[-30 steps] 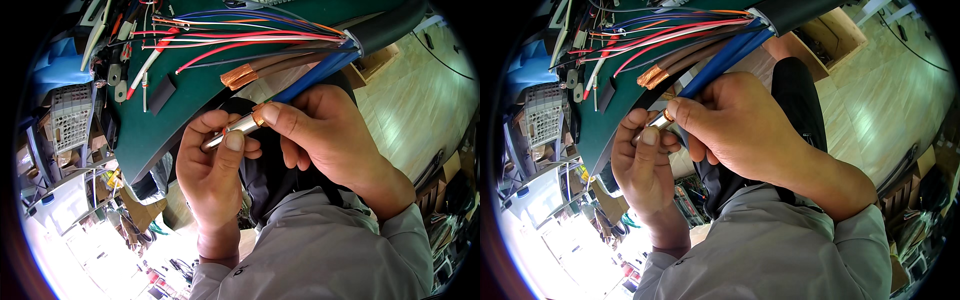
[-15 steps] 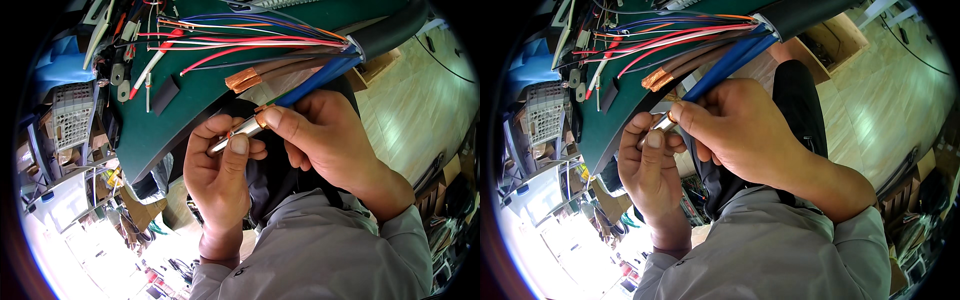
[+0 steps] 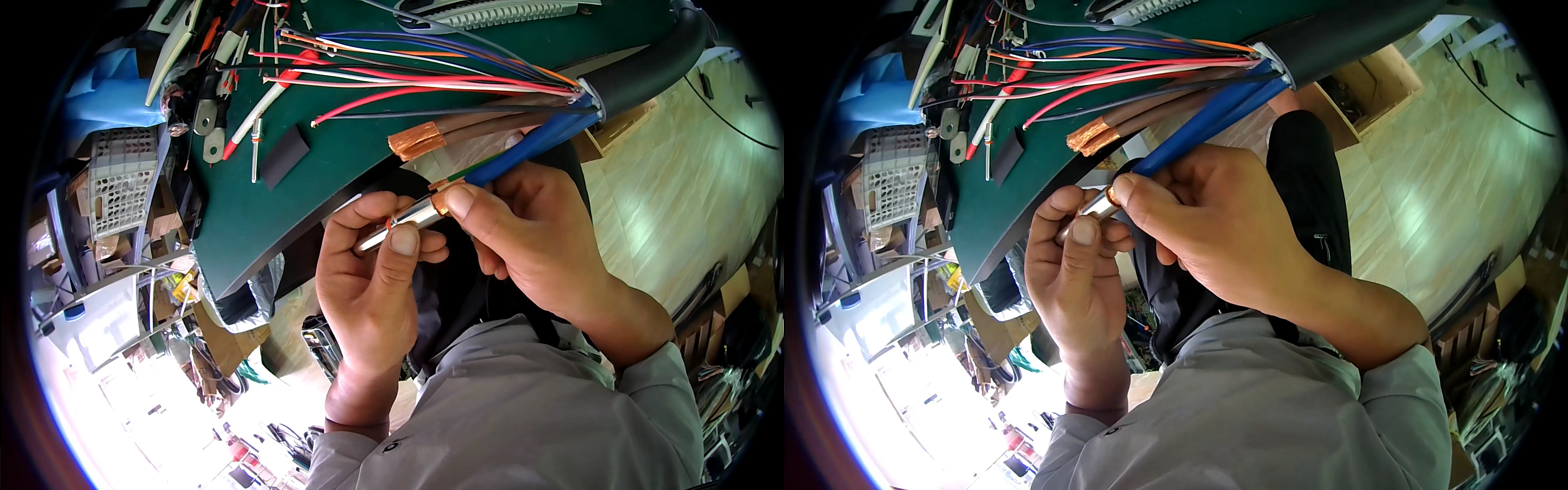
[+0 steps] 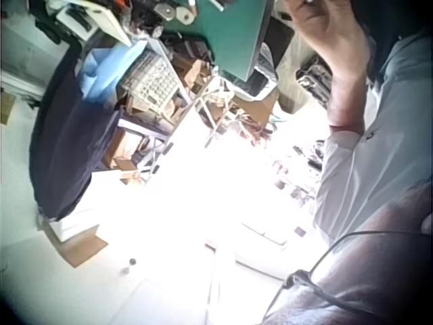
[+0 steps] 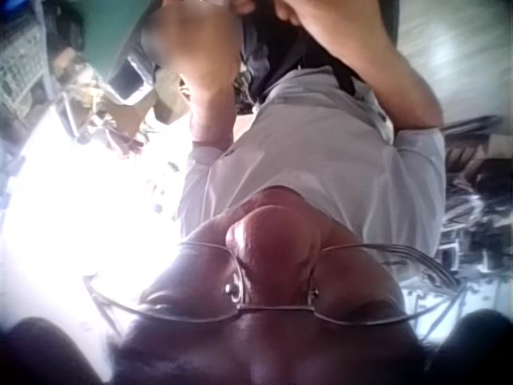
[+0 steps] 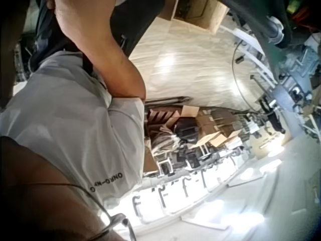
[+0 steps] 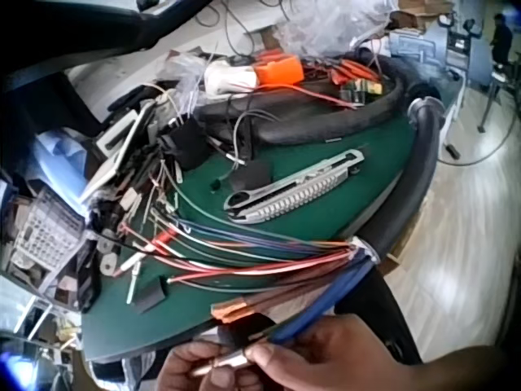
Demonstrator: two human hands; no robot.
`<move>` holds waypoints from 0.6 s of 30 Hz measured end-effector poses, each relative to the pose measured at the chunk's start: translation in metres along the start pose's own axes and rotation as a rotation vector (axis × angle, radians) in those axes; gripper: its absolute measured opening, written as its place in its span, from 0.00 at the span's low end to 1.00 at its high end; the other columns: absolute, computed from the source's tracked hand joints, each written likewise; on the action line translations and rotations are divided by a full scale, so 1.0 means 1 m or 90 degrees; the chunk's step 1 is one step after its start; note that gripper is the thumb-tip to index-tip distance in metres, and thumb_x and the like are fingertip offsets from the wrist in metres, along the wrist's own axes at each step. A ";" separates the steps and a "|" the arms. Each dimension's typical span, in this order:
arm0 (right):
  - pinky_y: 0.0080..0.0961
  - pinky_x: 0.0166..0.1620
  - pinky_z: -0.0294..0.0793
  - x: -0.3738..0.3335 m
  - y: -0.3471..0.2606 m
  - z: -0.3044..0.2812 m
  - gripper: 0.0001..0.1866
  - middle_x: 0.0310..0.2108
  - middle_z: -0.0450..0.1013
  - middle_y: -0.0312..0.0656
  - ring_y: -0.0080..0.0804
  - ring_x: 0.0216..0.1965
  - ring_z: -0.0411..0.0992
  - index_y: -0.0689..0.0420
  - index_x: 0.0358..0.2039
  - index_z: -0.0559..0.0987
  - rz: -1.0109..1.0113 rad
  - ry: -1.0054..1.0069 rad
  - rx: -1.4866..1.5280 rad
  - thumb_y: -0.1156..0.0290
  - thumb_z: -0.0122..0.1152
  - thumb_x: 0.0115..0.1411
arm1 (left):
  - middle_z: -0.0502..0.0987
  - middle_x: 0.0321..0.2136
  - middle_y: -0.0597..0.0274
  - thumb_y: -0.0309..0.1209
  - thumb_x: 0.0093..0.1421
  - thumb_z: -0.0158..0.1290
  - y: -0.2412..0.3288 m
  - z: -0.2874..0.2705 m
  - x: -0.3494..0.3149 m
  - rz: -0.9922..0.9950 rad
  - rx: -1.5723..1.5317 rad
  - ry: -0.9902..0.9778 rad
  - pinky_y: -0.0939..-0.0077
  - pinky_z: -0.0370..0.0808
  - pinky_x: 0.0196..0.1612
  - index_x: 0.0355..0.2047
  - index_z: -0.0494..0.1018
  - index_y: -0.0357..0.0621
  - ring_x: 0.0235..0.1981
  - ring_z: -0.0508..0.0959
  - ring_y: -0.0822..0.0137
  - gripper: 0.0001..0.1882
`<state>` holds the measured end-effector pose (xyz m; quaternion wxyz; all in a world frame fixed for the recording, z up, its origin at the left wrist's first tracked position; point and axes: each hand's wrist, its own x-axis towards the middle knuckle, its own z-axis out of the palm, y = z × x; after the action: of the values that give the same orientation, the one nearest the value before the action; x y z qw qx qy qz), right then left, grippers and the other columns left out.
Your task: The person slides copper connectors onto colored wires and fits a silver sleeve onto the end of a large cable by hand.
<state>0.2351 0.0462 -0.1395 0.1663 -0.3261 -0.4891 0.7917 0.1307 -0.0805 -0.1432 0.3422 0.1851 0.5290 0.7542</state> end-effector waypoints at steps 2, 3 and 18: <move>0.18 0.17 0.59 -0.001 0.000 -0.001 0.21 0.13 0.70 0.33 0.15 0.14 0.65 0.61 0.19 0.78 0.009 -0.001 0.003 0.61 0.65 0.65 | 0.78 0.48 0.50 0.25 0.67 0.58 0.000 0.000 0.000 0.002 -0.001 -0.002 0.73 0.85 0.41 0.53 0.67 0.31 0.38 0.84 0.66 0.17; 0.18 0.17 0.59 -0.001 0.001 -0.002 0.21 0.13 0.70 0.33 0.14 0.14 0.65 0.62 0.20 0.78 0.011 -0.002 -0.003 0.60 0.65 0.65 | 0.78 0.48 0.50 0.25 0.67 0.57 0.000 0.000 -0.001 0.003 -0.001 -0.001 0.73 0.85 0.41 0.53 0.67 0.31 0.38 0.84 0.66 0.17; 0.13 0.19 0.62 -0.003 0.012 -0.010 0.11 0.20 0.74 0.32 0.12 0.18 0.68 0.62 0.40 0.83 0.022 -0.042 0.087 0.65 0.65 0.67 | 0.77 0.49 0.52 0.22 0.68 0.55 -0.007 -0.003 -0.004 -0.042 -0.011 -0.027 0.75 0.81 0.48 0.56 0.66 0.32 0.44 0.82 0.70 0.18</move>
<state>0.2446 0.0457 -0.1528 0.1585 -0.2960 -0.4337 0.8361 0.1339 -0.0841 -0.1500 0.3796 0.1801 0.5210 0.7430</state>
